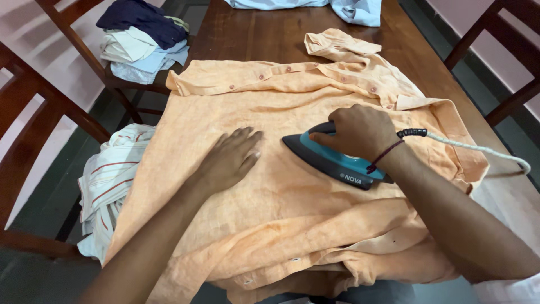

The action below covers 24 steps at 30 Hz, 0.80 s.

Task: The person irons a peach-colored shirt laid out on a wooden table using a blue electric iron. They move the iron back and forth across the shirt's body and sleeves while using their left hand to smooth the fabric and hold it in place.

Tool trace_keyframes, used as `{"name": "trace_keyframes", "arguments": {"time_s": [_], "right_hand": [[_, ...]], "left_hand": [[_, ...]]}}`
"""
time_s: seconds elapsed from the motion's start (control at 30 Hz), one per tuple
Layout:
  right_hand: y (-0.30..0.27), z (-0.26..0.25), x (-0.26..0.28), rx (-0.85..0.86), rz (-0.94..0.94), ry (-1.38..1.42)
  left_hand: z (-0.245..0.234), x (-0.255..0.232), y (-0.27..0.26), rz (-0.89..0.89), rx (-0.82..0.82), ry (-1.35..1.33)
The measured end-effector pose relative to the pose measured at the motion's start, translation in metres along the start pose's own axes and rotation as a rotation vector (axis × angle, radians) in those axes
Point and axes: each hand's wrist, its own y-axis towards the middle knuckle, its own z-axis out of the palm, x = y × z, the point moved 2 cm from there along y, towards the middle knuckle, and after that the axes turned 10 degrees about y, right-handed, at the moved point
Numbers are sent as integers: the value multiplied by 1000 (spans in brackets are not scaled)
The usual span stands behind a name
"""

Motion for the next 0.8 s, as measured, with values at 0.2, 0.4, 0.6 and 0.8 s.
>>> {"name": "trace_keyframes", "arguments": {"time_s": [0.2,0.4,0.6,0.8], "right_hand": [[-5,-1,4,17,13,3],[-3,0,3,-3,20,14],[16,3,-6,-22,58,25],[44,6,-18,-66,56,21]], "left_hand": [[20,4,55,95,-34,-78],[37,20,99,16,93,15],[43,39,110,-62,127,42],[39,43,115,-87,153,86]]}}
